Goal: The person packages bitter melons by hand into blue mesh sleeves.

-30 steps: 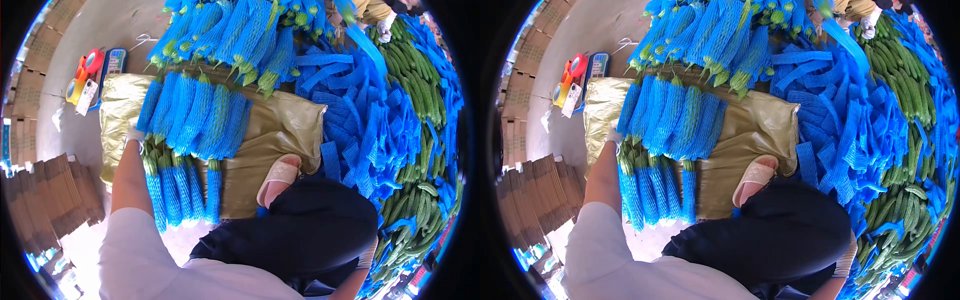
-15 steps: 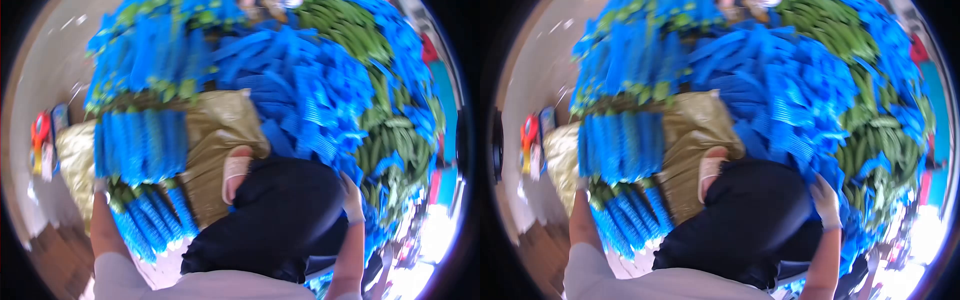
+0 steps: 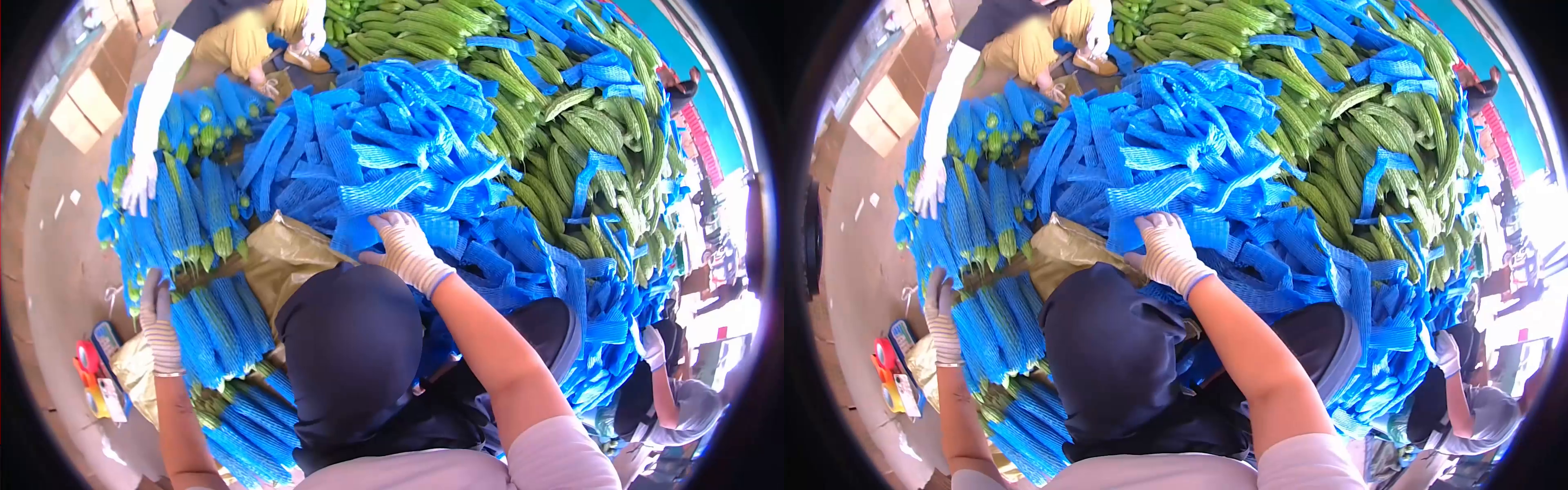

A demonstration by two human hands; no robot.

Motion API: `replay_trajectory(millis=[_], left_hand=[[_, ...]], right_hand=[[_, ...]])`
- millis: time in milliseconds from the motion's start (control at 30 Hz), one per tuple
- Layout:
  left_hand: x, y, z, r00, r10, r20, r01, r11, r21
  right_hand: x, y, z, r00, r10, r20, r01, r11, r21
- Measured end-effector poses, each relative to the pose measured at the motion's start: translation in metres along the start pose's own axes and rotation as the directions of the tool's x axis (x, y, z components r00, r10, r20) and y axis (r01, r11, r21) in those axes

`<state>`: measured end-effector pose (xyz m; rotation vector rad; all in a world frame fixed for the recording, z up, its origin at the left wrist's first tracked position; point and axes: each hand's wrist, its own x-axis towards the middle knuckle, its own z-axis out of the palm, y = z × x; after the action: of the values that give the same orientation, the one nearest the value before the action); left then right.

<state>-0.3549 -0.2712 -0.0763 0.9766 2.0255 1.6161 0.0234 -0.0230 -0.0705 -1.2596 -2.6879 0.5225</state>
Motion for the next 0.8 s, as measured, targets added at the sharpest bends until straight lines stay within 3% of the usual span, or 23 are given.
replay_trajectory(millis=[67,200,233,300,400,433,467,500,533,567,600,667,700,733,800], left_hand=[[-0.001,0.082,0.052,0.970,0.200,0.140,-0.212,0.974,0.075],[0.001,0.163,0.142,0.834,0.177,0.523,-0.206,0.979,-0.002],[0.007,0.166,0.165,0.749,0.145,0.647,-0.282,0.953,0.113],[0.021,0.148,0.206,0.588,-0.010,0.809,-0.389,0.873,0.293],[0.040,0.077,0.259,0.377,-0.392,0.839,-0.413,0.740,0.531],[0.040,0.034,0.261,0.353,-0.338,0.872,-0.222,0.876,0.429],[0.035,0.025,0.269,0.346,-0.270,0.898,-0.192,0.917,0.350],[0.029,0.017,0.276,0.338,-0.201,0.920,-0.162,0.950,0.267],[0.024,-0.018,0.286,0.397,-0.319,0.860,0.141,0.948,0.286],[0.022,-0.021,0.291,0.434,-0.310,0.846,-0.096,0.918,0.385],[0.022,-0.022,0.291,0.435,-0.320,0.842,-0.100,0.912,0.398],[0.023,-0.019,0.292,0.545,-0.403,0.735,0.157,0.910,0.383],[0.020,0.018,0.290,0.643,-0.369,0.671,0.066,0.900,0.431],[0.037,0.018,0.287,0.621,-0.324,0.713,0.092,0.934,0.345],[0.048,0.059,0.278,0.657,-0.233,0.717,-0.033,0.941,0.336]], right_hand=[[-0.008,0.001,-0.033,0.981,-0.084,-0.173,0.122,0.968,0.220],[-0.035,0.030,-0.091,0.992,0.000,-0.128,0.055,0.905,0.423],[-0.046,0.037,-0.099,0.994,-0.020,-0.112,0.064,0.910,0.409],[-0.064,0.050,-0.105,0.994,-0.037,-0.099,0.077,0.893,0.443],[-0.089,0.064,-0.110,0.998,-0.055,-0.020,0.057,0.863,0.502],[-0.096,0.068,-0.111,0.999,-0.021,0.048,-0.008,0.838,0.545],[-0.101,0.074,-0.110,0.993,0.007,0.116,-0.074,0.810,0.582],[-0.106,0.082,-0.104,0.998,0.003,0.070,-0.042,0.828,0.559],[-0.107,0.088,-0.103,0.998,0.000,0.065,-0.037,0.820,0.572],[-0.109,0.092,-0.104,0.996,-0.031,0.079,-0.002,0.921,0.389],[-0.112,0.095,-0.106,0.993,-0.058,0.101,0.039,0.982,0.187],[-0.116,0.099,-0.112,0.991,-0.070,0.117,0.048,0.982,0.184],[-0.118,0.101,-0.113,0.990,-0.063,0.127,0.041,0.985,0.166],[-0.118,0.102,-0.115,0.989,-0.057,0.135,0.036,0.988,0.150],[-0.119,0.102,-0.122,0.990,-0.059,0.131,0.041,0.989,0.140]])
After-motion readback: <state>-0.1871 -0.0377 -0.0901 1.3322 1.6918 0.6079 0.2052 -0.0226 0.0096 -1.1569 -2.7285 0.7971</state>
